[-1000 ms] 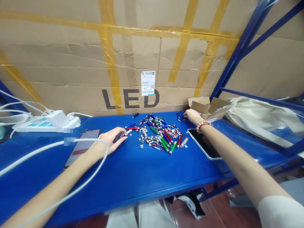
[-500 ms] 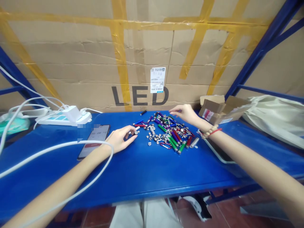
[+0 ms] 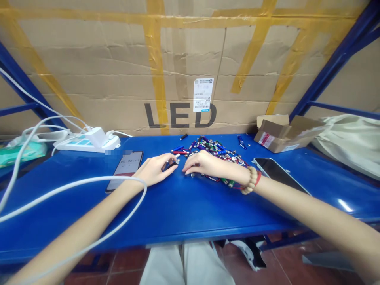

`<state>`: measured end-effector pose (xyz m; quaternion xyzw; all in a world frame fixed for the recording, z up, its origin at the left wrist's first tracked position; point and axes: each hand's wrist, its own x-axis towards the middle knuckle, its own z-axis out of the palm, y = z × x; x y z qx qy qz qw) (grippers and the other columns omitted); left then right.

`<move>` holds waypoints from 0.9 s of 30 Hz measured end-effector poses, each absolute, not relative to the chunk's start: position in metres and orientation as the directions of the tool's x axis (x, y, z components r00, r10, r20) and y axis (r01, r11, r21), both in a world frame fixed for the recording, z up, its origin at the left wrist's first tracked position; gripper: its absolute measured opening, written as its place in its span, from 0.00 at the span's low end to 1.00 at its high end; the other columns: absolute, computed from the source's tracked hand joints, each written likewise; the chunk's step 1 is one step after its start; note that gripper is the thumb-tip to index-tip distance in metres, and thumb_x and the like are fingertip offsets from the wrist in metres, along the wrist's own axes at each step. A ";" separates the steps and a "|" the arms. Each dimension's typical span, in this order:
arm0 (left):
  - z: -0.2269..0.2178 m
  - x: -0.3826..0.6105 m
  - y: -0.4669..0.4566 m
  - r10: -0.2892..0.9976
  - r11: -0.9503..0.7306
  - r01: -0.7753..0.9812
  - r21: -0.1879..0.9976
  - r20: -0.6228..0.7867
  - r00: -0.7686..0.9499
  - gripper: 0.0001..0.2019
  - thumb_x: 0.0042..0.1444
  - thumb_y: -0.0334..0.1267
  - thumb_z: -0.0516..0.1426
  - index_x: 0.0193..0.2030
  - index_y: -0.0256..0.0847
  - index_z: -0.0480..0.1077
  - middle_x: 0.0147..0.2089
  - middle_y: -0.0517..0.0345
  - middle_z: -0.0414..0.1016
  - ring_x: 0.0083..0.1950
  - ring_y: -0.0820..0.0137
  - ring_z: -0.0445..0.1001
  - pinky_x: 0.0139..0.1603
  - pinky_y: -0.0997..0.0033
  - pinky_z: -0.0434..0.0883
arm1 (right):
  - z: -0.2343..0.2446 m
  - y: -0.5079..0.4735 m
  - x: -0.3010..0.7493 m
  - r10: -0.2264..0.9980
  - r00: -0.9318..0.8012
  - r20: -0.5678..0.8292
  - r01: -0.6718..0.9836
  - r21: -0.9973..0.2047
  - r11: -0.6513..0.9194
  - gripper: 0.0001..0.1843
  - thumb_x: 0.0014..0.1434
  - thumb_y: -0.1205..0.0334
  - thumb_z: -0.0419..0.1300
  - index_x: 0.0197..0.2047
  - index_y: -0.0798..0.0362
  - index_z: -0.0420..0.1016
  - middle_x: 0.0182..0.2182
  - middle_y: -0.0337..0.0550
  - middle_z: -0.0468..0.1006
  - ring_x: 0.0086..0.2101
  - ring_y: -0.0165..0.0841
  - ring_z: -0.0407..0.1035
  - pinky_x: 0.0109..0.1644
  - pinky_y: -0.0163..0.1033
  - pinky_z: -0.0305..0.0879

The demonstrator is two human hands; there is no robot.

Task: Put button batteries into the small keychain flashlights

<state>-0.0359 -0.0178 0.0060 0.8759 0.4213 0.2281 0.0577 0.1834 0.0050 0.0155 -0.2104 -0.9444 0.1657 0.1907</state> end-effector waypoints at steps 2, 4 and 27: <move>0.006 -0.036 -0.017 0.767 -0.635 0.714 0.295 0.349 0.538 0.12 0.58 0.45 0.50 0.42 0.42 0.67 0.31 0.61 0.71 0.28 0.74 0.68 0.32 0.76 0.64 | 0.013 0.002 0.174 0.438 -0.864 0.249 0.356 -0.313 0.880 0.07 0.57 0.66 0.58 0.36 0.57 0.78 0.33 0.44 0.79 0.34 0.30 0.72 0.43 0.34 0.66; 0.006 -0.037 -0.017 0.771 -0.631 0.721 0.287 0.341 0.538 0.12 0.58 0.45 0.50 0.42 0.41 0.67 0.32 0.61 0.72 0.27 0.74 0.67 0.31 0.76 0.63 | 0.010 0.002 0.170 0.443 -0.866 0.234 0.386 -0.250 0.888 0.07 0.58 0.67 0.57 0.36 0.57 0.77 0.33 0.45 0.79 0.35 0.31 0.72 0.44 0.36 0.66; -0.002 -0.036 -0.011 0.722 -0.674 0.712 0.197 0.379 0.578 0.14 0.58 0.47 0.47 0.42 0.43 0.68 0.37 0.58 0.74 0.27 0.74 0.69 0.30 0.76 0.65 | 0.017 0.072 0.377 0.919 -0.065 0.390 0.963 -0.218 0.160 0.08 0.53 0.63 0.61 0.32 0.61 0.76 0.31 0.50 0.76 0.33 0.32 0.70 0.38 0.34 0.65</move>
